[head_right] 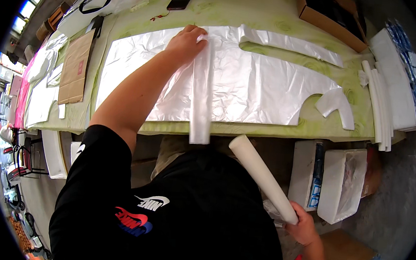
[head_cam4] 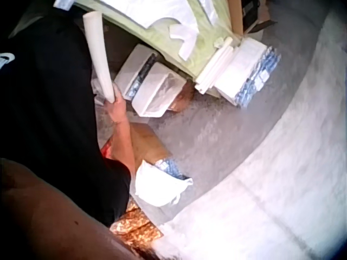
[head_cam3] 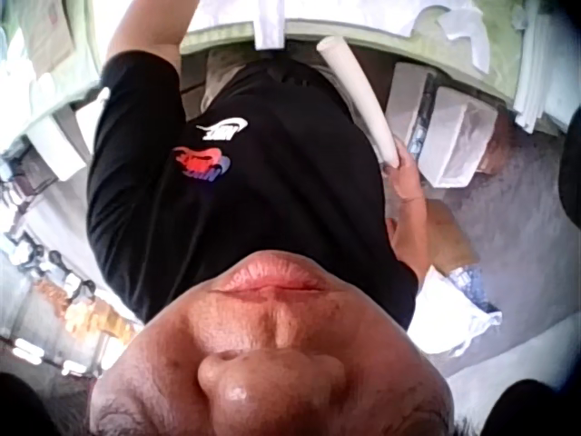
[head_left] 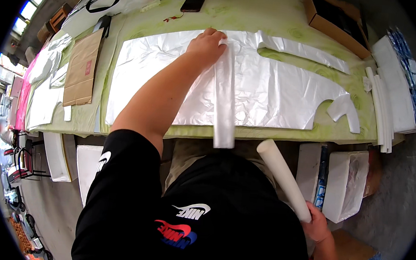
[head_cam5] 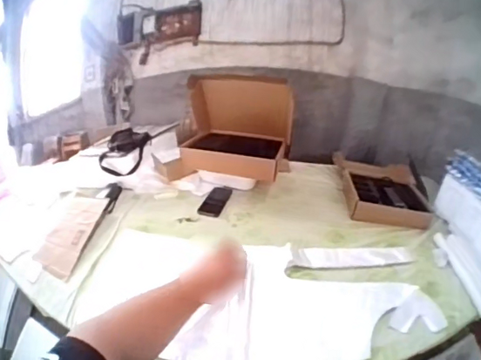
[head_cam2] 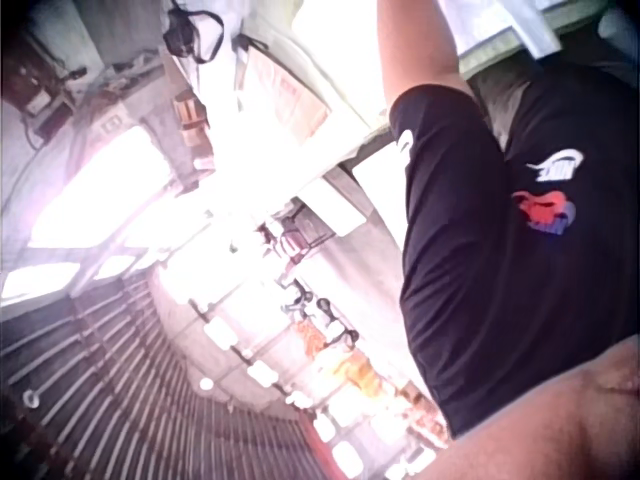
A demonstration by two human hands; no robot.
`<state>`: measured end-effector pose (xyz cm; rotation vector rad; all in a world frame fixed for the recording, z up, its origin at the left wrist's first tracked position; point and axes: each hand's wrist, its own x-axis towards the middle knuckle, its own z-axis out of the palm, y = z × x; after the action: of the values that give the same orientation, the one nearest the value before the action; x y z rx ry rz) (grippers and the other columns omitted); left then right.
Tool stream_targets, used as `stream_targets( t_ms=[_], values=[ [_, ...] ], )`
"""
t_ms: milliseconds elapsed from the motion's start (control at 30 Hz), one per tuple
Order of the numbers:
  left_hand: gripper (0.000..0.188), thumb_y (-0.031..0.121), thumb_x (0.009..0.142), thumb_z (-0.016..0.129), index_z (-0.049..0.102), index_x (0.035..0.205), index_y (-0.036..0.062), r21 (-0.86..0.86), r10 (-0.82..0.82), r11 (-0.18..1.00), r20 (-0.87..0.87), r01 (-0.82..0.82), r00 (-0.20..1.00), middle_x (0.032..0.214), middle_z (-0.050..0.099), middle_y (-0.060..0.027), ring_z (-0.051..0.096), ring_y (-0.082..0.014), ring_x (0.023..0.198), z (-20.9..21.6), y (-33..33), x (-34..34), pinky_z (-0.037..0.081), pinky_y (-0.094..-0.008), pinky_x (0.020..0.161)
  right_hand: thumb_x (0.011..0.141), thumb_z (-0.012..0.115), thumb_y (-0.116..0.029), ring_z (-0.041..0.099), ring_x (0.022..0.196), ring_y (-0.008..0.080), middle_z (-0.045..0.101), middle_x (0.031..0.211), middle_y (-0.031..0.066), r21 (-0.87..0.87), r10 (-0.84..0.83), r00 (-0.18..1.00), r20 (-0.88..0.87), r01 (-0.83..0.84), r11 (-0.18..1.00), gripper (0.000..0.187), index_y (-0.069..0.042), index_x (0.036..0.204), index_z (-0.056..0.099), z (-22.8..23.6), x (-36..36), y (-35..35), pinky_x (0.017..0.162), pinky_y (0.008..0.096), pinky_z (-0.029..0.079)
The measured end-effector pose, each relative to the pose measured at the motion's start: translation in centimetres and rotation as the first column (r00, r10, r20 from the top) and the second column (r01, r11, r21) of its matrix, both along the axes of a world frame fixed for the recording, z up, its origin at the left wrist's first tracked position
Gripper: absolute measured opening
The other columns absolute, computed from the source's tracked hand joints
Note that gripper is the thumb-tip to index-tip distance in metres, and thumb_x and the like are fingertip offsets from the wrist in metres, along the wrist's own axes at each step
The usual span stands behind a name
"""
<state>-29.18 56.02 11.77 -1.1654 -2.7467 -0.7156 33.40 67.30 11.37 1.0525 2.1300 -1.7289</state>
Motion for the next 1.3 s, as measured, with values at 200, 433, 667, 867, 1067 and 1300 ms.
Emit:
stream_targets(
  t_ms=[200, 433, 667, 867, 1067, 1300],
  values=[
    [0.051, 0.016, 0.092, 0.064, 0.054, 0.142, 0.0104, 0.213, -0.394, 0.884, -0.143, 0.417, 0.908, 0.15, 0.049, -0.0155, 0.042, -0.0381, 0.142, -2.8, -5.2, 2.8, 0.035, -0.0488, 0.119, 0.077, 0.073, 0.004, 0.059, 0.121, 0.0171, 0.063, 0.133, 0.0107, 0.073, -0.094, 0.976, -0.196, 0.11, 0.991, 0.069, -0.003, 0.143, 0.055, 4.2, -9.5, 0.8, 0.101, 0.0331, 0.049],
    [0.107, 0.066, 0.08, 0.071, 0.03, 0.16, 0.0097, -0.363, -0.764, 0.554, 0.136, 0.749, 0.631, 0.169, 0.024, -0.0132, 0.016, -0.0338, 0.157, 1.5, -12.7, 10.8, 0.012, -0.0566, 0.127, 0.086, 0.076, -0.026, 0.061, 0.111, 0.0348, 0.064, 0.121, 0.0165, 0.688, 0.342, 0.93, -0.136, -0.159, 0.708, 0.06, -0.012, 0.141, 0.059, 4.9, -23.7, 3.2, 0.099, 0.0407, 0.049],
    [0.091, 0.024, 0.077, 0.077, 0.036, 0.158, 0.0173, -0.3, -0.684, 0.678, 0.078, 0.671, 0.725, 0.166, 0.032, -0.0071, 0.024, -0.0301, 0.155, 0.8, -12.3, 12.9, 0.013, -0.0612, 0.125, 0.083, 0.074, -0.029, 0.056, 0.108, 0.0331, 0.058, 0.114, 0.0123, 0.882, 0.275, 0.96, 0.05, -0.172, 0.438, 0.061, -0.016, 0.141, 0.06, 2.7, -33.1, 8.7, 0.096, 0.0417, 0.048],
    [0.064, 0.019, 0.083, 0.067, 0.055, 0.146, 0.0213, -0.152, -0.656, 0.745, 0.01, 0.649, 0.755, 0.16, 0.041, -0.0076, 0.033, -0.0352, 0.15, -0.7, -12.7, 15.4, 0.019, -0.0646, 0.122, 0.08, 0.075, -0.025, 0.051, 0.124, 0.0358, 0.057, 0.129, 0.0113, 0.992, 0.626, 0.771, -0.117, 0.117, 0.042, 0.067, -0.011, 0.143, 0.057, 2.0, -32.8, 5.2, 0.108, 0.0486, 0.042],
    [0.047, 0.022, 0.091, 0.066, 0.062, 0.137, 0.0204, 0.227, -0.596, 0.799, 0.175, 0.557, 0.783, 0.143, 0.05, -0.0153, 0.05, -0.0386, 0.133, -0.1, -13.1, 17.1, 0.03, -0.0618, 0.117, 0.068, 0.079, -0.003, 0.054, 0.122, 0.0366, 0.059, 0.131, 0.0115, 0.894, 0.77, 0.555, -0.315, -0.098, 0.437, 0.063, -0.01, 0.127, 0.058, 1.3, -32.1, -2.9, 0.106, 0.0466, 0.044],
    [0.084, 0.025, 0.089, 0.077, 0.029, 0.155, 0.003, 0.323, -0.41, 0.898, 0.363, 0.3, 0.837, 0.114, 0.067, -0.0152, 0.065, -0.0329, 0.106, 0.0, -11.9, 15.2, 0.05, -0.0426, 0.096, 0.088, 0.066, -0.018, 0.067, 0.089, 0.0331, 0.071, 0.089, 0.017, 0.597, 0.479, 0.762, -0.437, -0.152, 0.787, 0.018, -0.003, 0.096, 0.07, 0.5, -35.8, -3.3, 0.084, 0.0411, 0.052]
  ],
)
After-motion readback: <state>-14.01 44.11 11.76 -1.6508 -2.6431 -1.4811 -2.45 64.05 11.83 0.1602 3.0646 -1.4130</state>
